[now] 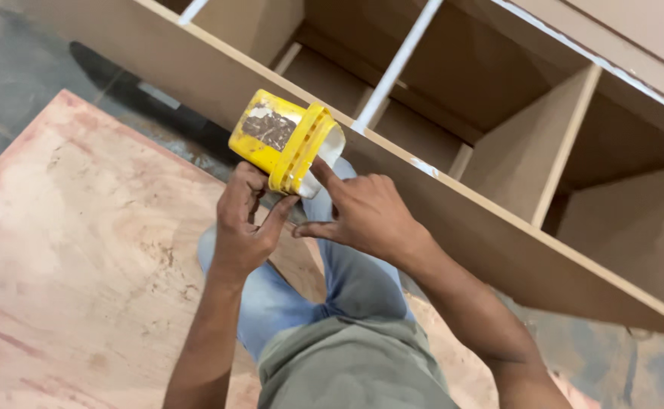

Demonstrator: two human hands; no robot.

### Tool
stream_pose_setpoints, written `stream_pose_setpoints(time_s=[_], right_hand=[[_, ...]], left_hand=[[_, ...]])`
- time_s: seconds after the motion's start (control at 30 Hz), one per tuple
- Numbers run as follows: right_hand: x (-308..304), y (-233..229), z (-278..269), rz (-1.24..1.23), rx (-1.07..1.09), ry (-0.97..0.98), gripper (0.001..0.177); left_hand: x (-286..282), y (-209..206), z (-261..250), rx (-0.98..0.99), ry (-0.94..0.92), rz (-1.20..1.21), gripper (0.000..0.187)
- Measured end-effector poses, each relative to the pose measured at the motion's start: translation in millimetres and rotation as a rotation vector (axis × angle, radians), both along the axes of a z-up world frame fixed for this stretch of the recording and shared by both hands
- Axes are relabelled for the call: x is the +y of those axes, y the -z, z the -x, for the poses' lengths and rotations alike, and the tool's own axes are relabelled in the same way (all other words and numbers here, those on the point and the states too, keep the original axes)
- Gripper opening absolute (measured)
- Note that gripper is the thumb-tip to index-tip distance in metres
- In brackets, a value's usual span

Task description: The person applies white wood filler to the joints of a wooden cabinet using their fingers. They repeatedly dip their finger into a small yellow container and smooth the filler along the seams of the cabinet compartments.

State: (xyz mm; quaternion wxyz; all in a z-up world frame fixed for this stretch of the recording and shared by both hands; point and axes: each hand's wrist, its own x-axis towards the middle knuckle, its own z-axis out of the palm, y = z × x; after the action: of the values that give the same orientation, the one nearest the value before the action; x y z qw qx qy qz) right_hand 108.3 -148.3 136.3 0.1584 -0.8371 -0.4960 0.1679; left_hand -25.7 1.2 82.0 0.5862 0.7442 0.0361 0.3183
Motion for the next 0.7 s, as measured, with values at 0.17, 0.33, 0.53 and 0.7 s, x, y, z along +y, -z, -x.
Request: stream_pose_setpoints(time_s=[0.17,0.33,0.53,0.7], right_hand=[[-12.2,-21.8,15.1,-0.191,0.095,0.027,0.096],[-59.6,-22.6,10.4,-0.337,0.627,0.376,0.095],[-115.3,4.7,0.1,-0.619,1.042,0.413,0.098],[-194.4,43.1,-29.7,-0.908,1.221,0.37,0.093]], left_hand=[[0.4,-22.0,-5.4,0.043,0.004,-0.214,0.034],[-25.0,-7.5,-29.4,-0.048,0.179,0.328,0.029],[-85.0,9.3,-64.9,-0.029,0.162,0.603,0.025],[-165.9,31.0,-130.6,-0.095,0.113,0.741,0.025]])
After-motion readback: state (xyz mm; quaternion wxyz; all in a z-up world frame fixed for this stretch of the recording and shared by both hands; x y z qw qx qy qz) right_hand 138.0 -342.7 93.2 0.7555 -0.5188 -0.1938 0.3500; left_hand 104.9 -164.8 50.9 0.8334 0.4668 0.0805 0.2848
